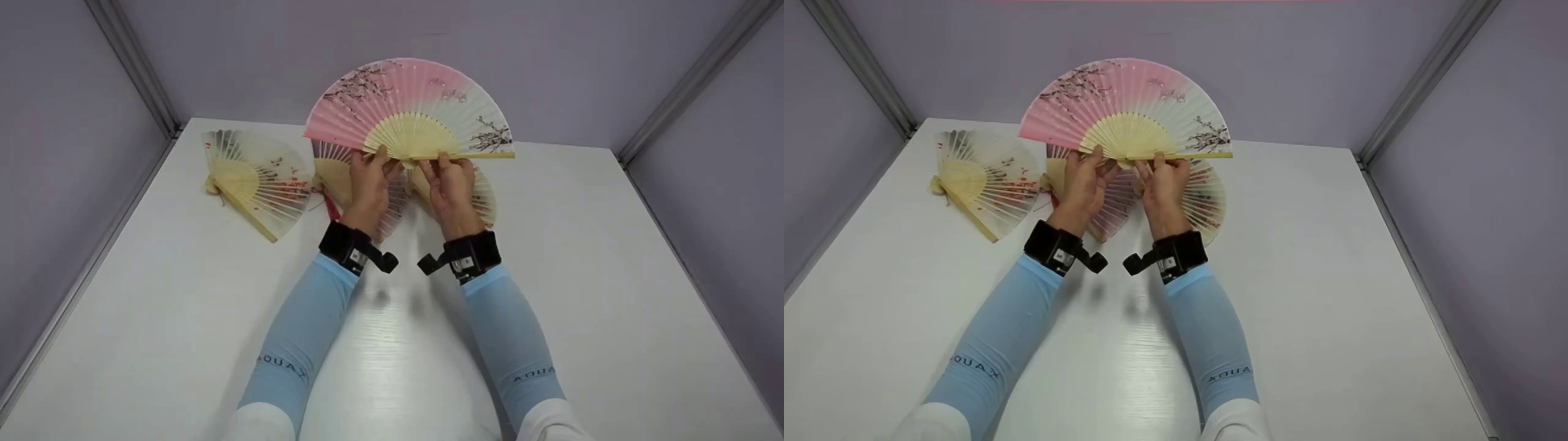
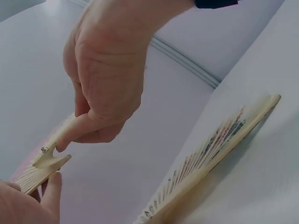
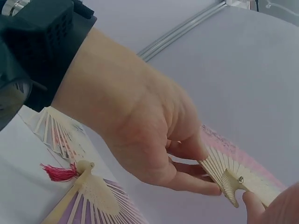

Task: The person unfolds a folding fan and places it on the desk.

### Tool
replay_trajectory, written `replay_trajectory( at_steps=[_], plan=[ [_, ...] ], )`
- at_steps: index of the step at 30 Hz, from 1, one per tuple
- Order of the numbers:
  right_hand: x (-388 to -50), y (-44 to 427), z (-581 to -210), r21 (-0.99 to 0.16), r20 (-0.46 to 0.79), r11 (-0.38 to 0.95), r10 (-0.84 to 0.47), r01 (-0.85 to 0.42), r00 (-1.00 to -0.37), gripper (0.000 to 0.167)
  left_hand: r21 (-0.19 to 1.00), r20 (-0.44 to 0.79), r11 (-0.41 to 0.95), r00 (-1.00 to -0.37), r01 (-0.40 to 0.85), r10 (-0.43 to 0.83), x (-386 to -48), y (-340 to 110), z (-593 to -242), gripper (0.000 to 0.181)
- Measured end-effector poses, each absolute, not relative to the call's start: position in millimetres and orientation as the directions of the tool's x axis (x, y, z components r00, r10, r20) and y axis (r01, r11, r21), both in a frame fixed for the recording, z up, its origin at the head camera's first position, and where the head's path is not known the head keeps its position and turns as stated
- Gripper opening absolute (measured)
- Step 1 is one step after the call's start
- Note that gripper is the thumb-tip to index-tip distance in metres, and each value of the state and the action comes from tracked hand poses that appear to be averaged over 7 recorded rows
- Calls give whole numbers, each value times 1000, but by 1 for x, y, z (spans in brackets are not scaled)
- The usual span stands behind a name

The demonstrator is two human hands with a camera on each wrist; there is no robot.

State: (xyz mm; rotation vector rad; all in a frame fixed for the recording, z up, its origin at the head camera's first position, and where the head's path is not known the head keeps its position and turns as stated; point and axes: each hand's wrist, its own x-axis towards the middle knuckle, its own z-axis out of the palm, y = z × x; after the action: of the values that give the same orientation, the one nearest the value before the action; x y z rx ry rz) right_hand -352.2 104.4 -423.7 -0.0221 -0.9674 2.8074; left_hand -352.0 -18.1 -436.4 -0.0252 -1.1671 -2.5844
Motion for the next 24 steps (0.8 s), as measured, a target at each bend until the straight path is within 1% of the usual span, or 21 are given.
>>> replay_trajectory(
  at_steps=[4,7,10,14,17,19,21,22,24],
  plan=[
    [-355,103,-428,-620,25,-766,197,-170,-980,44,799,185,-526,-952,291,-245,-352,-12,-442,72],
    [-356,102,-430,-615,16,-769,211,-176,-977,43,802,217,-501,-940,325,-264,-353,-9,-444,83],
    [-355,99,-430,-606,20,-774,215,-182,-977,43,810,232,-465,-923,358,-307,-354,-8,-446,83],
    [-352,95,-427,-598,39,-776,222,-201,-974,44,818,257,-417,-901,395,-348,-351,-7,-446,76],
    [-350,95,-426,-626,36,-757,213,-188,-976,43,807,279,-414,-890,420,-360,-350,-7,-447,72],
    [-349,100,-425,-688,25,-710,183,-150,-983,39,808,292,-402,-885,431,-362,-351,-8,-447,72],
    [-349,110,-423,-780,14,-621,111,-80,-994,32,811,311,-380,-878,444,-364,-351,-10,-447,72],
    [-348,117,-422,-837,6,-545,60,-38,-998,29,815,321,-362,-873,452,-366,-351,-12,-447,72],
    [-345,133,-419,-946,-6,-324,-55,24,-998,28,821,344,-328,-864,467,-368,-351,-15,-446,73]
  ],
)
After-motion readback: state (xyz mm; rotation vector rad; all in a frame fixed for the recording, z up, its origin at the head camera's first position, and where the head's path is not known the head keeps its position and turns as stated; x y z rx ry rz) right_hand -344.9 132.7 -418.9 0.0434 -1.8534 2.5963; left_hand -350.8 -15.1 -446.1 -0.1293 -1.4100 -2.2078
